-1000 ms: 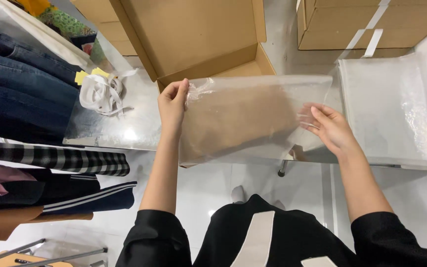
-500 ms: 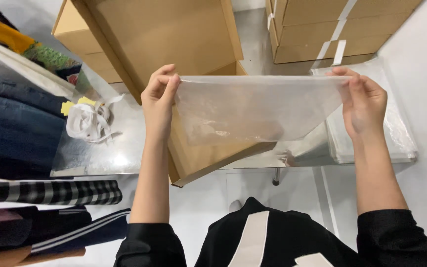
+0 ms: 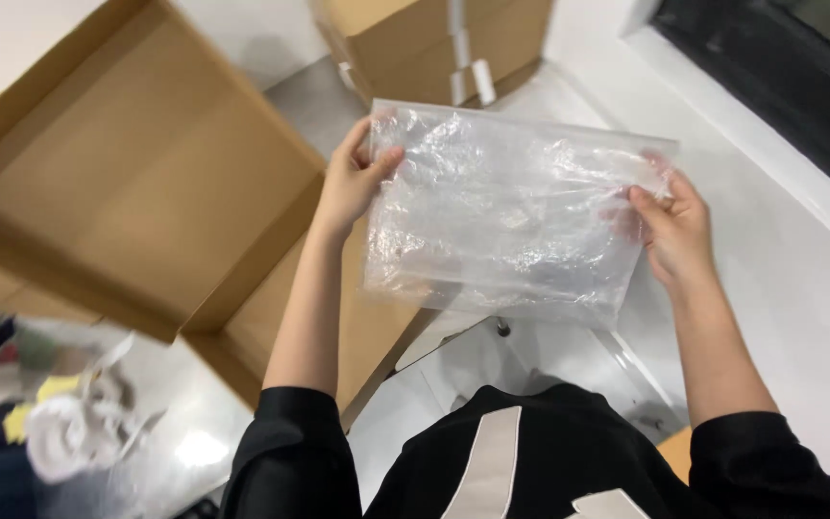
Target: The person opens a cardboard box and removes a brown garment wrapped in a plastic bag. They unfold the garment, place it on a hanger, and hang it on a clothing rack. The person then closes the box and ties it with a white ribbon.
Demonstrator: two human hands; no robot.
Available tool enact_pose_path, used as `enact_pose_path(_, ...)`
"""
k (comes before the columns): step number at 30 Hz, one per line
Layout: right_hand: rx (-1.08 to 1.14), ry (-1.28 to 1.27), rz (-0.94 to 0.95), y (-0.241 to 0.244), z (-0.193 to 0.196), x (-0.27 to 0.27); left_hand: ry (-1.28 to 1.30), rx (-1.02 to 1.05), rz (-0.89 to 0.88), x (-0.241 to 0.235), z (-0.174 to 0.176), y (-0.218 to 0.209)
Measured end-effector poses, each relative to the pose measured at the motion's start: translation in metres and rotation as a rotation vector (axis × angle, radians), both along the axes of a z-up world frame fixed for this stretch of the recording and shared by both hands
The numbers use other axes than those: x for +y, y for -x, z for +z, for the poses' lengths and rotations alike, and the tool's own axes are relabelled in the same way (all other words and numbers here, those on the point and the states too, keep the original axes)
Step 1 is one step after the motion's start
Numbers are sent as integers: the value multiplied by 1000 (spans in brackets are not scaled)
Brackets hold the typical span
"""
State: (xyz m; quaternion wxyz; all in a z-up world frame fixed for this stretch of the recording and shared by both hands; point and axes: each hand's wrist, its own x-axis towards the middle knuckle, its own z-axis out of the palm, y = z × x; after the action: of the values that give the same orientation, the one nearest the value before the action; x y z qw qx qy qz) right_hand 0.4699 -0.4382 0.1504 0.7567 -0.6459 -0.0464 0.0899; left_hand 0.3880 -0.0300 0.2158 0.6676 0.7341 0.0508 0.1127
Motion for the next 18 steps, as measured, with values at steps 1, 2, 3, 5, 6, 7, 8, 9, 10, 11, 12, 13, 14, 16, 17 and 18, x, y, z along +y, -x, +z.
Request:
enact_pose_path(1, 5, 6, -34, 4, -17, -10, 6, 5, -34, -3, -33, -22)
enact_pose_path(2, 34, -1, -142, 2, -32, -16, -18, 8, -28, -4, -64, -46)
enact_pose_path(3, 64, -8, -249, -1, -47, -22, -41, 10, -23, -5, -95, -71)
enact_pose_path(5, 101, 17, -331, -10, -74, -38, -40, 55, -87, -20, -122, -89)
enact_pose_path(6, 143, 41, -392, -17, -89, -45, -43, 105, -129, -27, -136, -98)
enact_pose_path(7, 141, 41, -400, -26, -110, -57, -42, 103, -137, -31, -145, -111)
enact_pose_path(8, 170, -1, -439, -38, -131, -68, -101, 194, -213, -33, -154, -124)
enact_pose_path(9, 198, -44, -479, -50, -152, -79, -159, 285, -289, -36, -162, -137)
enact_pose_path(10, 197, -45, -479, -58, -156, -80, -160, 283, -289, -40, -162, -153)
enact_pose_path(11, 247, -18, -497, -66, -159, -81, -240, 289, -264, -45, -161, -169)
enact_pose_path(12, 293, 7, -515, -78, -162, -81, -323, 291, -237, -49, -160, -189)
enact_pose_path(13, 289, 4, -515, -89, -171, -79, -325, 286, -236, -48, -177, -219)
enact_pose_path(14, 275, 10, -489, -96, -180, -79, -403, 294, -159, -48, -195, -248)
enact_pose_path(16, 263, 17, -467, -104, -178, -73, -479, 301, -84, -56, -199, -286)
enact_pose_path(17, 326, 33, -417, -104, -166, -66, -542, 315, -47, -62, -186, -296)
enact_pose_path(18, 390, 47, -368, -102, -154, -59, -607, 329, -10, -68, -172, -305)
